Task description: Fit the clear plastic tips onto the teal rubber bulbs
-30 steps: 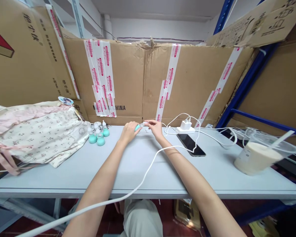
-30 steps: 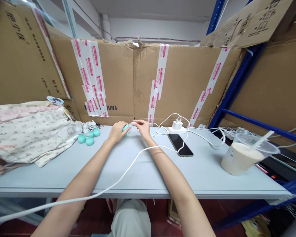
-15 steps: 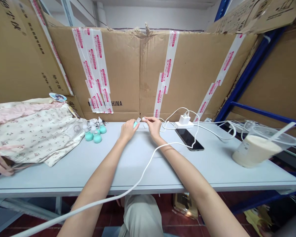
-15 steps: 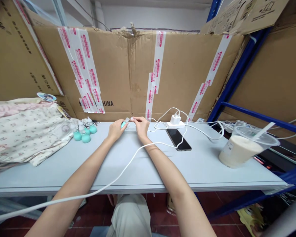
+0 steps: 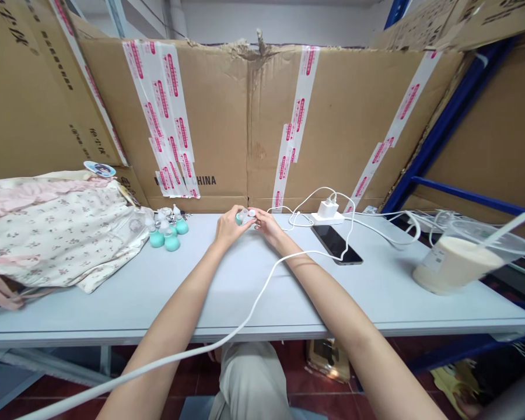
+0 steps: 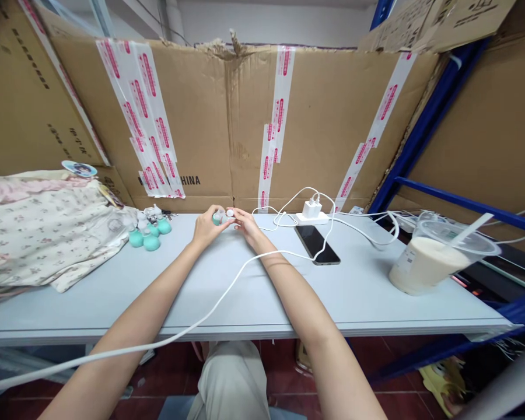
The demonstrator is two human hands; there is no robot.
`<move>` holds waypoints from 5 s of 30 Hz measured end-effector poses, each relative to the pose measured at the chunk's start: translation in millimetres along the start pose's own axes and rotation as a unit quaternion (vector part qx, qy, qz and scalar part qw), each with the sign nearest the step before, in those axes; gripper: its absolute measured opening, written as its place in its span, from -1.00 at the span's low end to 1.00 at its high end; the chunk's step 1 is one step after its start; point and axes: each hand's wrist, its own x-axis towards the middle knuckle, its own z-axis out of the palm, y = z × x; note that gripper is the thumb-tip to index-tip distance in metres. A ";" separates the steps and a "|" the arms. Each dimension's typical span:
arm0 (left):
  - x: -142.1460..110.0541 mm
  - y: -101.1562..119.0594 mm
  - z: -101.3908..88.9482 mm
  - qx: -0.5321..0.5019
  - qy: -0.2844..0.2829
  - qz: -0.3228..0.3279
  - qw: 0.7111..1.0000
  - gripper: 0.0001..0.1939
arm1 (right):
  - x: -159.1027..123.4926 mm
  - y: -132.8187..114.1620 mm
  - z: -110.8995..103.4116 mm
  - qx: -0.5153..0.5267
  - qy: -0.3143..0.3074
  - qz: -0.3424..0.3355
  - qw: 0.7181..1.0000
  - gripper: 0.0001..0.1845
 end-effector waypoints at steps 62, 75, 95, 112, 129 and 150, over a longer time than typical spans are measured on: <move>-1.4 -5.6 0.7 0.180 -0.045 0.000 0.983 -0.63 | -9.5 25.8 31.0 -0.252 0.216 -0.194 0.923 -0.70; -0.3 -6.7 5.9 0.172 -0.018 0.004 0.985 -0.61 | -6.3 15.4 22.6 -0.253 0.228 -0.211 0.916 -0.73; -2.4 -9.9 0.8 0.168 -0.030 0.123 0.978 -0.73 | 5.3 -4.3 -11.0 -0.213 0.107 -0.053 0.970 -0.62; 1.1 -46.6 -11.4 0.121 0.074 -0.219 0.965 -0.74 | 29.5 -7.3 -3.4 -0.801 -0.002 -0.098 0.591 -0.77; 3.8 -53.4 -9.5 0.109 0.068 -0.230 0.965 -0.75 | 34.5 4.3 1.4 -0.825 0.008 -0.112 0.553 -0.76; 3.2 -54.7 -7.9 0.112 0.059 -0.233 0.964 -0.74 | 35.9 2.9 -0.1 -0.820 0.026 -0.110 0.560 -0.77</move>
